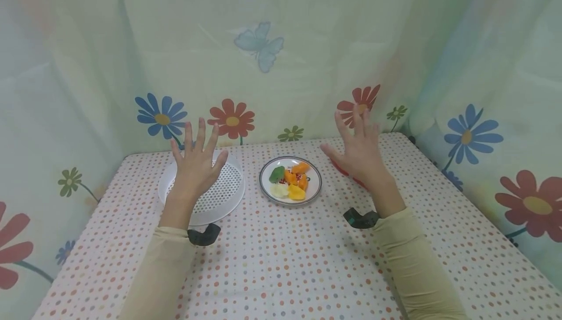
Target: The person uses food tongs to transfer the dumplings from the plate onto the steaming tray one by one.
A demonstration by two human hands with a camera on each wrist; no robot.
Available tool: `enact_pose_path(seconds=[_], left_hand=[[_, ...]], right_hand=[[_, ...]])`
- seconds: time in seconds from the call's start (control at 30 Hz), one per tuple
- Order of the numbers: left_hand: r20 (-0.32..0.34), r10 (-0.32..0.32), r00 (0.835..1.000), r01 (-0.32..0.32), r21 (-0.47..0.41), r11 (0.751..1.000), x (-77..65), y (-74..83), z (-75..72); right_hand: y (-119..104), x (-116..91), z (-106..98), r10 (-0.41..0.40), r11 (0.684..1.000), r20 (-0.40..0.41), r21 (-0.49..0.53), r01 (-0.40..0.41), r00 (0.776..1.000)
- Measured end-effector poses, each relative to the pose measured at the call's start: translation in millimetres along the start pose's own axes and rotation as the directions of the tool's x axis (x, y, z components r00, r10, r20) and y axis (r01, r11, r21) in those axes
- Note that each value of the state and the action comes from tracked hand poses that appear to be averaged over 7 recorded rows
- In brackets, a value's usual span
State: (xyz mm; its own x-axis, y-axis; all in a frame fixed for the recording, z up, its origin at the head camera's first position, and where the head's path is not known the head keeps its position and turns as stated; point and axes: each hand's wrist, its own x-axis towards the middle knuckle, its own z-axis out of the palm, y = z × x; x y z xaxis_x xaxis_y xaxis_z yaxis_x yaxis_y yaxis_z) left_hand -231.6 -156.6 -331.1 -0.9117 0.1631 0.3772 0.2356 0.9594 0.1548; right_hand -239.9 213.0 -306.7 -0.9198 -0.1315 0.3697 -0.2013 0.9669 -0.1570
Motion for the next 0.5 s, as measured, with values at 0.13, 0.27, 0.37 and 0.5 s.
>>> enact_pose_path(seconds=[0.13, 0.27, 0.37, 0.5], left_hand=[[0.015, -0.002, 1.000, 0.002, -0.010, 1.000, -2.6, -5.2, -0.5], [0.068, -0.013, 0.998, 0.016, -0.035, 0.999, -5.9, -18.9, -3.6], [0.121, -0.022, 0.992, 0.030, -0.065, 0.997, -8.5, -35.6, -5.8], [0.225, -0.057, 0.973, 0.084, -0.112, 0.990, -15.5, -63.9, -4.9]], right_hand=[[0, 3, 1, 0.004, 0.999, 0.038, -0.036, -0.003, 0.999], [11, 7, 2, 0.039, 0.996, 0.061, -0.086, -0.034, 0.997], [28, 3, 6, 0.085, 0.993, 0.100, -0.091, -0.076, 0.991], [52, -12, 17, 0.138, 0.989, 0.224, -0.075, -0.124, 0.965]])
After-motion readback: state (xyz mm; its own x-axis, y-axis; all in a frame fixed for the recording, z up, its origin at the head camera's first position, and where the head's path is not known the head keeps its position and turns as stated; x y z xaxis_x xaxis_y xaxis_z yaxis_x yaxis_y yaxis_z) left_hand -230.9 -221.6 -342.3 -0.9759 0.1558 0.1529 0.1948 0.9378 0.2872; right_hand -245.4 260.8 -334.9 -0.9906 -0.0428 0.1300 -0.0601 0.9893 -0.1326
